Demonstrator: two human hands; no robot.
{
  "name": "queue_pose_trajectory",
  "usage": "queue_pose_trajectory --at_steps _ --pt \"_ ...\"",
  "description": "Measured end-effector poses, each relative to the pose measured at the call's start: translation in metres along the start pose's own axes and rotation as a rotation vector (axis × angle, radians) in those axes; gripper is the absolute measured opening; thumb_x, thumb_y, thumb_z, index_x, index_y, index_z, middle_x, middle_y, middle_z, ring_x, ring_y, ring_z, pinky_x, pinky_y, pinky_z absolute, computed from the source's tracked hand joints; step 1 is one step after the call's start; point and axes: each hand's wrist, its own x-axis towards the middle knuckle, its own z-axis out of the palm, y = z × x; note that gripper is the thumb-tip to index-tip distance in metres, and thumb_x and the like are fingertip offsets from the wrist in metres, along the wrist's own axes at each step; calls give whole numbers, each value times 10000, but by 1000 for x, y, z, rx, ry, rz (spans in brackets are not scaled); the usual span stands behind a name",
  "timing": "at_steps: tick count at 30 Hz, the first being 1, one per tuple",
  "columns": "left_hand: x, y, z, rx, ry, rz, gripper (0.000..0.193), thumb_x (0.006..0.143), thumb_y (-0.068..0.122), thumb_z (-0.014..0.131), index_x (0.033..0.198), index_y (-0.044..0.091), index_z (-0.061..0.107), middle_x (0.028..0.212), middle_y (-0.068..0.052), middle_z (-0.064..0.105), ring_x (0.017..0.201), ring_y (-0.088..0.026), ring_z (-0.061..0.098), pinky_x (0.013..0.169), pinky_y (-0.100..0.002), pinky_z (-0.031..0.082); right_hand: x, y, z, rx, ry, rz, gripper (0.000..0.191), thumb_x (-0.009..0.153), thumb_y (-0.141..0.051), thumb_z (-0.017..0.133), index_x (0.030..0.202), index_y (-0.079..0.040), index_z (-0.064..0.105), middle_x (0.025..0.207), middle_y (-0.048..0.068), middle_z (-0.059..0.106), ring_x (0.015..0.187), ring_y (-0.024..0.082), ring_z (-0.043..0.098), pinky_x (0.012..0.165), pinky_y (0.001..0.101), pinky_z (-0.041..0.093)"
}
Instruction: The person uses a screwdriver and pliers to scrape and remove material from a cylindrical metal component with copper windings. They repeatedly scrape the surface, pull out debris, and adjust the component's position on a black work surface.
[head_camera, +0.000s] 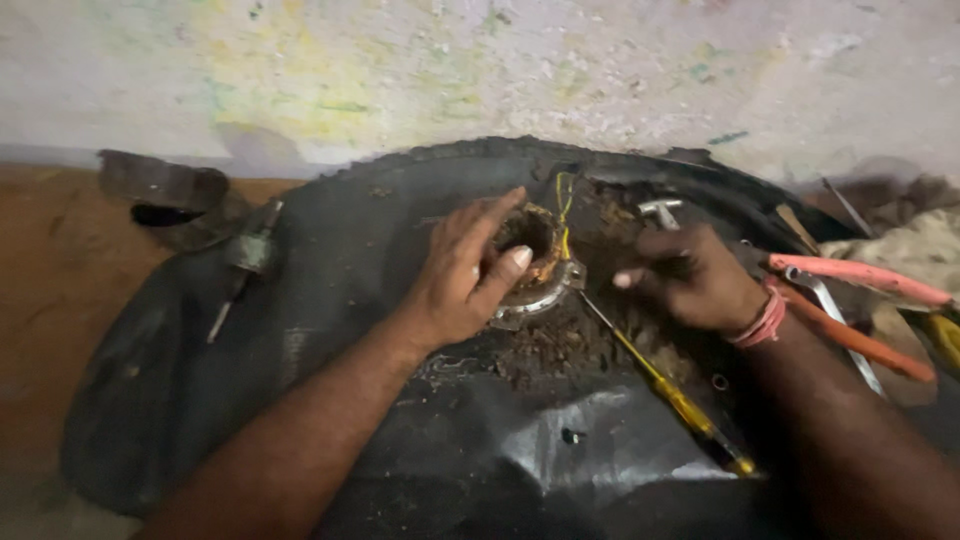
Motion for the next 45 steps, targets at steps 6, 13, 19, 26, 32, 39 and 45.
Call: queue_pose_trajectory --at_steps 6,13,19,26,32,39,45 --pt "0 2 -1 13 -6 -33 594 1046 380 560 1530 46 479 1436 -176 592 1213 -311 571 1116 -481 356 -2 -10 7 416 126 -96 104 950 -47 693 1026 -21 761 987 87 778 893 144 714 806 308 561" --pt "1 -3 2 -8 -24 -28 617 1051 416 529 1539 45 461 1467 -169 581 1189 -280 587 1126 -491 348 8 -18 17 212 11 -235 93 927 -95 740 987 -25 751 911 48 762 849 128 713 787 291 547" --pt "0 -4 2 14 -23 -15 627 1067 434 514 1554 43 449 1475 -176 573 1274 -310 560 1143 -500 336 11 -20 12 340 -9 -95 130 918 -88 733 1017 -15 776 880 71 782 802 146 688 738 288 544" --pt "0 -4 2 -17 -54 -77 647 1032 447 509 1540 52 448 1453 -159 594 1154 -271 592 1131 -496 347 7 -27 11 2 3 -392 97 916 -69 724 1008 -54 750 938 64 770 867 143 729 748 308 569" --pt "-2 -6 2 -4 -42 -53 635 1058 456 511 1544 52 460 1473 -183 575 1350 -322 533 1174 -513 325 7 -23 7 177 -68 132 144 906 -117 736 998 -33 809 858 83 772 728 201 708 639 348 553" --pt "0 -7 4 -20 -50 -61 661 1050 475 491 1548 42 450 1493 -182 564 1340 -319 537 1189 -529 299 7 -25 4 78 -22 -253 127 894 -62 675 988 -7 740 880 67 736 820 104 661 728 292 513" --pt "-1 -9 7 -11 -36 -45 648 1056 474 497 1548 54 447 1505 -182 564 1390 -327 517 1195 -520 306 0 -28 11 183 55 36 90 900 -90 730 926 -4 727 753 94 689 661 184 608 600 328 489"
